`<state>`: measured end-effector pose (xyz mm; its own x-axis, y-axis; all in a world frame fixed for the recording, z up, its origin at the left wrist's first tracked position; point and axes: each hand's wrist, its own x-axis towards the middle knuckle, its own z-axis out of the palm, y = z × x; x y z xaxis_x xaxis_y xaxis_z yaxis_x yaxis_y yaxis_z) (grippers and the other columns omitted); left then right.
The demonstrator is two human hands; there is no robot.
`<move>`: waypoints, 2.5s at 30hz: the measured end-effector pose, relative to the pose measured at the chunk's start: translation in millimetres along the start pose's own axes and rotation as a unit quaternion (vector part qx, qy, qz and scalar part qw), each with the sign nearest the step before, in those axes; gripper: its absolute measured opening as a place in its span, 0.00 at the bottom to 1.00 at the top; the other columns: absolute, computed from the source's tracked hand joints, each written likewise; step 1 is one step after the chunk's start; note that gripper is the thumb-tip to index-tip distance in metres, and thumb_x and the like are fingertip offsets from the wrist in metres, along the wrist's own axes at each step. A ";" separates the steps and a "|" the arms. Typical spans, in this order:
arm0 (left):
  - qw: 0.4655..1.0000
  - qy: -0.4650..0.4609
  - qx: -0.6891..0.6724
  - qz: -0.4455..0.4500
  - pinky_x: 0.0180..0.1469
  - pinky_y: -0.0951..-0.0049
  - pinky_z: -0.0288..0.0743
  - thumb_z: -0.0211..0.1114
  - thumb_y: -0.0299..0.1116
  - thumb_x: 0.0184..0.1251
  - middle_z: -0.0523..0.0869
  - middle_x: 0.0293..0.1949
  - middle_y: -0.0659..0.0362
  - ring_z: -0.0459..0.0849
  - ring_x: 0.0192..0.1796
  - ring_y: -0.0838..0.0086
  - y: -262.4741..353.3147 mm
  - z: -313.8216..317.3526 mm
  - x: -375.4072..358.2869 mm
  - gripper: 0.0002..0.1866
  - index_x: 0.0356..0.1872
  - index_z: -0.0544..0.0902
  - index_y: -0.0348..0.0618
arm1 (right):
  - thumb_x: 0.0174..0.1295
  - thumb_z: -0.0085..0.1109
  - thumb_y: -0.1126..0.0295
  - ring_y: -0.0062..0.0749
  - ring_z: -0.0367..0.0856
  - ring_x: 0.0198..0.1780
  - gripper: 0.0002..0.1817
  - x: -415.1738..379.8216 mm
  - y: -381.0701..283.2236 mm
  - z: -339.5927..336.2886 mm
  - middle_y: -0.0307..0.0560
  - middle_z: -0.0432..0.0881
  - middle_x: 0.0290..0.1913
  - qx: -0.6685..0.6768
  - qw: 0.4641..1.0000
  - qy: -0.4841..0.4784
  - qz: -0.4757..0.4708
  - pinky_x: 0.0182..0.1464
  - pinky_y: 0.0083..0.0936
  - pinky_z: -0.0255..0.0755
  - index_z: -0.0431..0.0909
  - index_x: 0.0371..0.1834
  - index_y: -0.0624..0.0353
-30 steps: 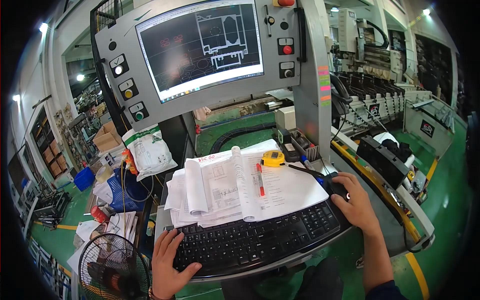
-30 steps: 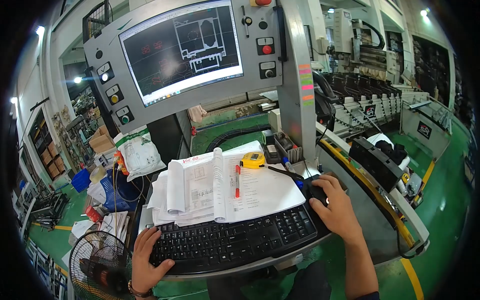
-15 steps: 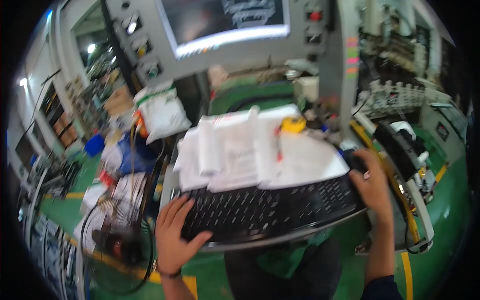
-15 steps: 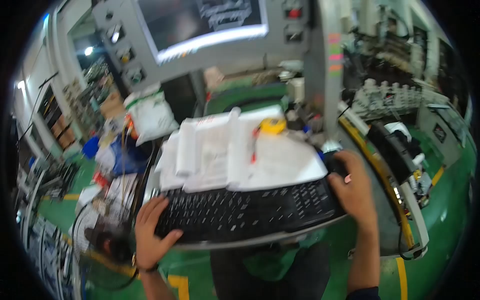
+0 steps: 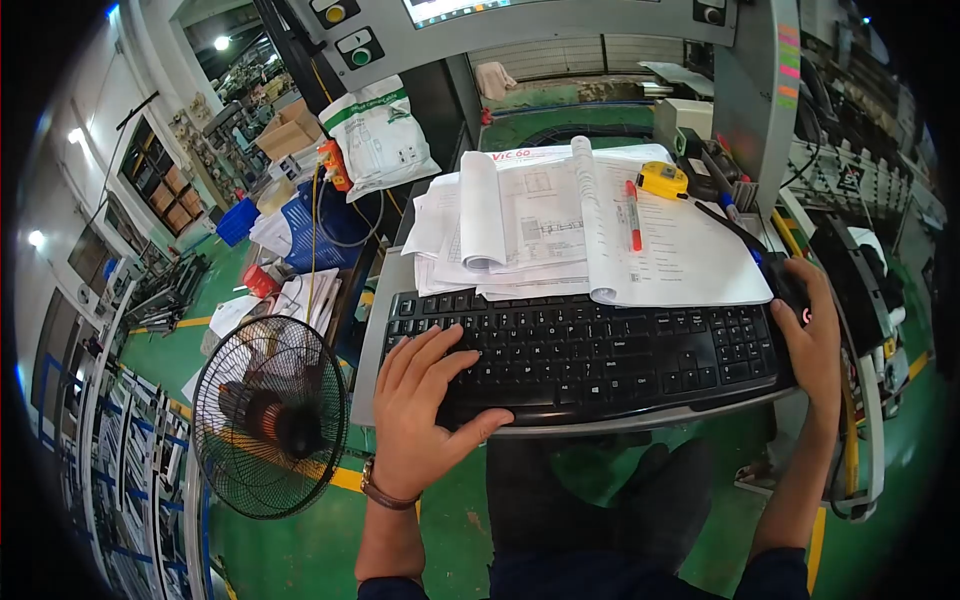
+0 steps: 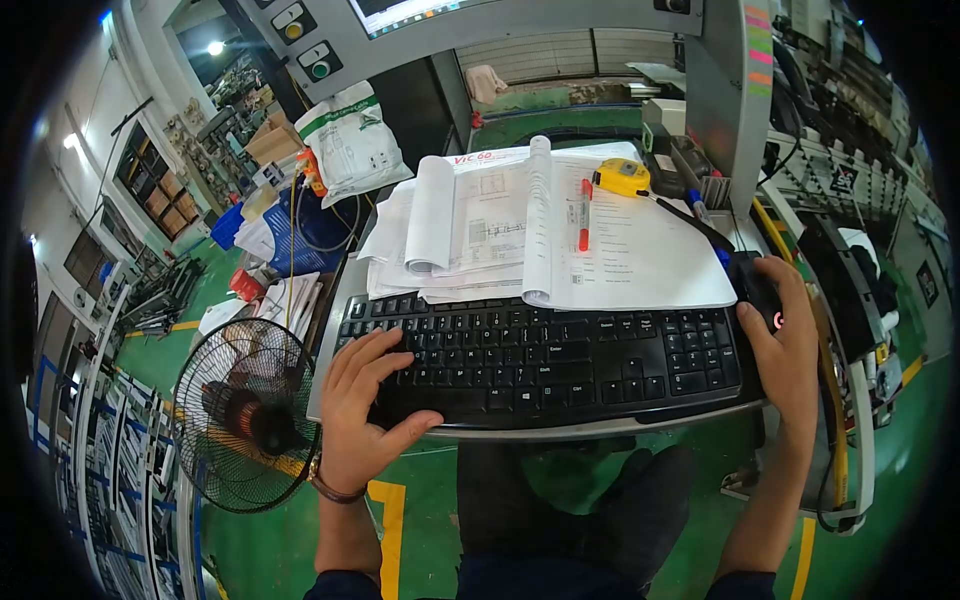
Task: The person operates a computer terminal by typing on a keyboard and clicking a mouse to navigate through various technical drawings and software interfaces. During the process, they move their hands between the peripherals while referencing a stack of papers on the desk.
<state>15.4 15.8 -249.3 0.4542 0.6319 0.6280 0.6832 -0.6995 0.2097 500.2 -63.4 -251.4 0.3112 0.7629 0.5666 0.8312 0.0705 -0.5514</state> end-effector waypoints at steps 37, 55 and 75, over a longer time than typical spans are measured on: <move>0.998 -0.033 -0.040 0.018 0.81 0.41 0.76 0.92 0.53 0.58 0.88 0.77 0.47 0.83 0.79 0.42 20.0 3.9 16.4 0.39 0.66 0.89 0.41 | 0.73 0.71 0.72 0.51 0.80 0.81 0.27 -0.1 -11.6 -1.8 0.58 0.82 0.78 0.010 1.000 0.004 0.017 0.85 0.40 0.66 0.81 0.75 0.62; 0.998 0.006 -0.050 -0.031 0.82 0.46 0.75 0.93 0.45 0.57 0.88 0.76 0.45 0.84 0.78 0.43 5.2 -8.8 8.2 0.38 0.66 0.88 0.39 | 0.72 0.70 0.73 0.51 0.79 0.82 0.27 0.3 -10.3 -0.1 0.58 0.82 0.79 0.021 1.000 0.003 0.023 0.86 0.40 0.65 0.81 0.75 0.62; 0.996 -0.035 -0.061 0.058 0.78 0.45 0.78 0.89 0.37 0.60 0.91 0.72 0.48 0.87 0.75 0.44 28.8 9.1 17.6 0.21 0.52 0.94 0.43 | 0.69 0.73 0.75 0.52 0.83 0.78 0.28 -1.2 -5.9 -0.6 0.59 0.83 0.75 0.009 1.000 0.017 -0.011 0.82 0.40 0.71 0.81 0.73 0.63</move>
<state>48.2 9.8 -239.0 0.5672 0.5629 0.6011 0.5517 -0.8017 0.2301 495.3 -65.0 -248.5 0.3090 0.7393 0.5983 0.8297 0.0979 -0.5495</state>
